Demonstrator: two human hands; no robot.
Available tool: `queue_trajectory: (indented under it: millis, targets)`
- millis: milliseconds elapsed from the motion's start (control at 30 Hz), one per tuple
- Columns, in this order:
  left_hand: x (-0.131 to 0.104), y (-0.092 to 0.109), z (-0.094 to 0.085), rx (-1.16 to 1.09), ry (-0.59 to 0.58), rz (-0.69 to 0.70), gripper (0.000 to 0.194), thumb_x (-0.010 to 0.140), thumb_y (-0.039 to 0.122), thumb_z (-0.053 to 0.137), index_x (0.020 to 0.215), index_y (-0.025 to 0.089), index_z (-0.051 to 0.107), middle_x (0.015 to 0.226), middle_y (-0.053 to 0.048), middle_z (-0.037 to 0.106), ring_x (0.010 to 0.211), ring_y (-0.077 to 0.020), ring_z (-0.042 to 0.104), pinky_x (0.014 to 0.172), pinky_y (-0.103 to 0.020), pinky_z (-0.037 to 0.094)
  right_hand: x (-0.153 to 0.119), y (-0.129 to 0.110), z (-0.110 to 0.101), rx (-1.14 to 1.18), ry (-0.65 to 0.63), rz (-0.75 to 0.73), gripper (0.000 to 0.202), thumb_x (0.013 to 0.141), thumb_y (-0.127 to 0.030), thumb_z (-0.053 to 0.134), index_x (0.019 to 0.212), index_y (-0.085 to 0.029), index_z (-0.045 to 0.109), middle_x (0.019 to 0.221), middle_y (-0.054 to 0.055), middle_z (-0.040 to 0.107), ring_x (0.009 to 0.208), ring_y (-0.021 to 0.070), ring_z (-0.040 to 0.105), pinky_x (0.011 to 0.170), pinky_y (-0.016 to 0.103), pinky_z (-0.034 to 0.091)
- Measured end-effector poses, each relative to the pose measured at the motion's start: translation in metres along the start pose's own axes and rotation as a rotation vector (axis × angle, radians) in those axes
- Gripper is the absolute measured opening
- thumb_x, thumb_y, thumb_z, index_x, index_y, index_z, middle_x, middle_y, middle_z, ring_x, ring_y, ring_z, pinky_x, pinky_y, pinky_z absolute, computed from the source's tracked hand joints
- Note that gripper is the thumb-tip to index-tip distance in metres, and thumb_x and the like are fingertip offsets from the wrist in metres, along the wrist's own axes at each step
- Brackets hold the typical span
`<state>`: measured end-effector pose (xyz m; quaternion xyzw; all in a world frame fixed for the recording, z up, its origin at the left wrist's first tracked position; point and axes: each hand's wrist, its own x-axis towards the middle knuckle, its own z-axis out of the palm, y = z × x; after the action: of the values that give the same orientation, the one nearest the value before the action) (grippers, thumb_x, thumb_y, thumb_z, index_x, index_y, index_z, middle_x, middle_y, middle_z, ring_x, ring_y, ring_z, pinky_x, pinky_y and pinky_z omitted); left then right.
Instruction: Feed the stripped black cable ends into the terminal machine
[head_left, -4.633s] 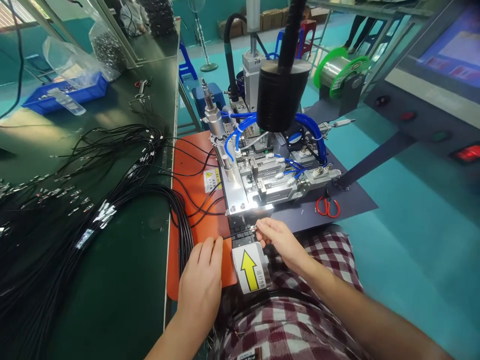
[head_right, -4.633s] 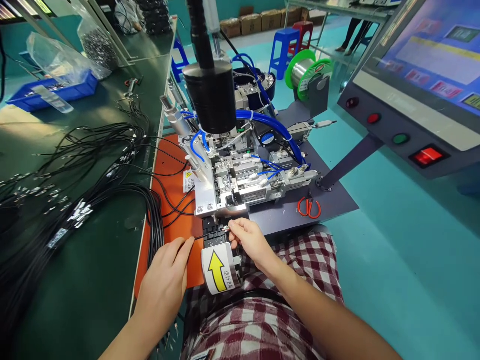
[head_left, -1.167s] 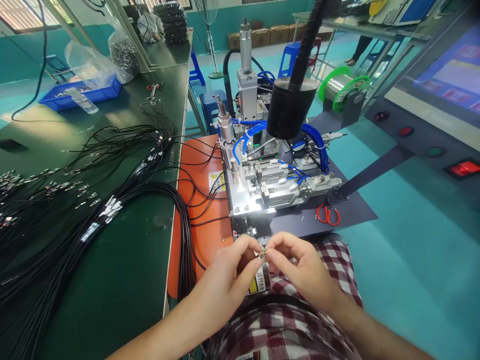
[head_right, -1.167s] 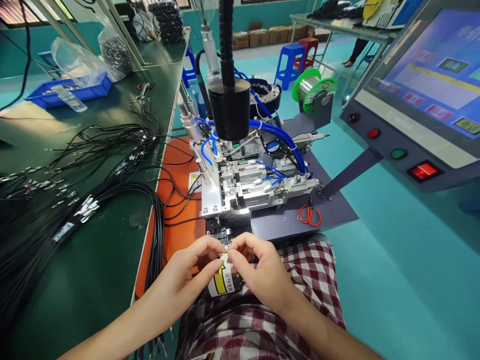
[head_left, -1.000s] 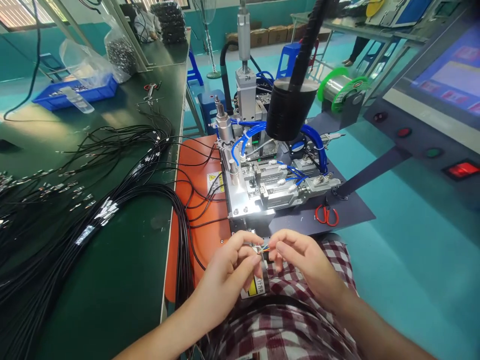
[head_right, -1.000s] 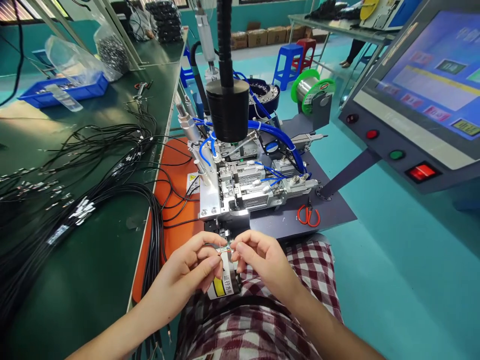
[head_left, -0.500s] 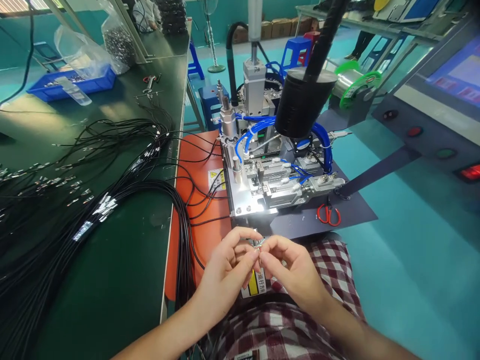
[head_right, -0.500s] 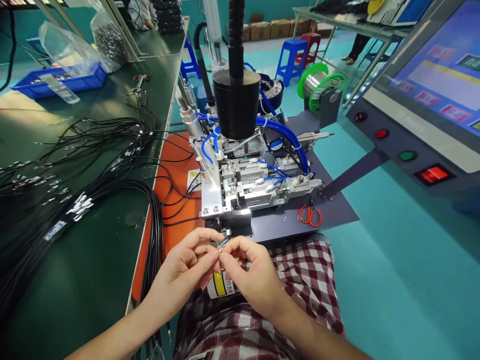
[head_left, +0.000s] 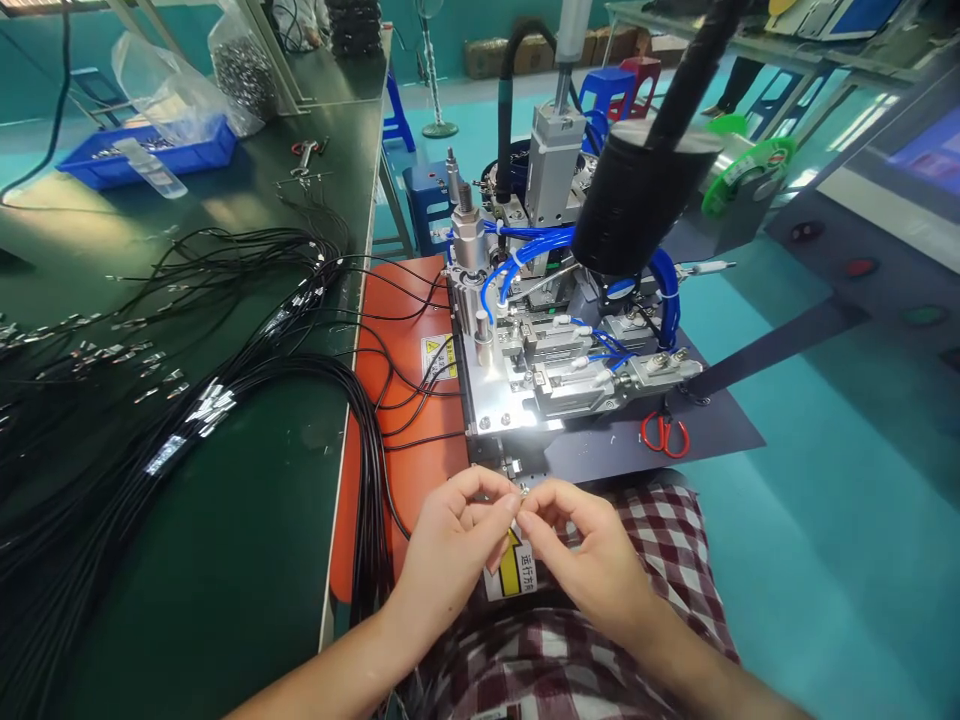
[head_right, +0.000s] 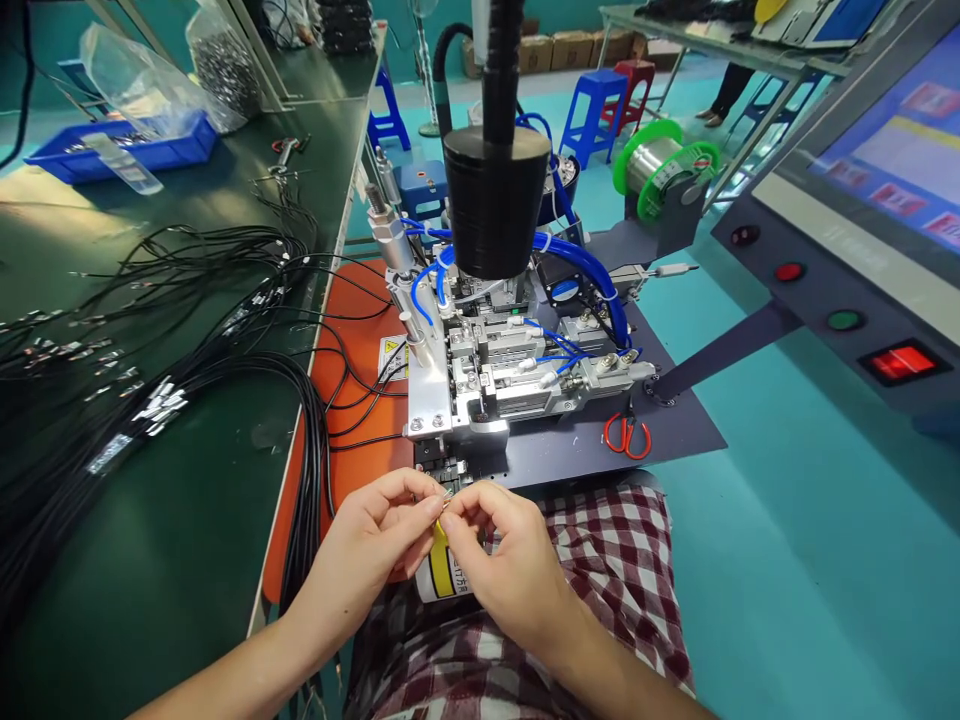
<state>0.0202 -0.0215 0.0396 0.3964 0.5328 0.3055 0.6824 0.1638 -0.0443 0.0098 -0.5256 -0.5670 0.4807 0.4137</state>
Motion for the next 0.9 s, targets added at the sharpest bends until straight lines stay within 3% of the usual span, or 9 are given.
queue_trajectory:
  millis: [233,667,900]
  targets:
    - [0.003,-0.002,-0.003,-0.020,-0.032,-0.021,0.029,0.077,0.042,0.065,0.082,0.016,0.055,0.040,0.009,0.041,0.037,-0.0038,0.028,0.038,-0.016,0.018,0.009,-0.001,-0.016,0.088,0.041,0.098,0.012,0.086,-0.030,0.058,0.082,-0.019,0.063,0.072,0.001,0.062,0.058,0.0141,0.055,0.054,0.025,0.045]
    - [0.004,-0.004,-0.006,-0.020,-0.087,-0.007,0.028,0.078,0.042,0.065,0.082,0.017,0.055,0.043,0.009,0.042,0.040,-0.0051,0.031,0.040,-0.016,0.021,0.013,-0.007,-0.013,0.217,-0.020,0.155,0.019,0.083,-0.034,0.061,0.072,-0.018,0.058,0.059,-0.003,0.053,0.053,0.0127,0.051,0.053,0.025,0.042]
    - [0.003,-0.007,-0.007,0.002,-0.096,-0.005,0.028,0.078,0.043,0.065,0.084,0.016,0.057,0.047,0.007,0.044,0.043,-0.0055,0.033,0.041,-0.016,0.021,0.012,-0.006,-0.013,0.254,-0.012,0.171,0.017,0.081,-0.034,0.062,0.075,-0.018,0.058,0.064,-0.002,0.055,0.054,0.0125,0.051,0.052,0.024,0.042]
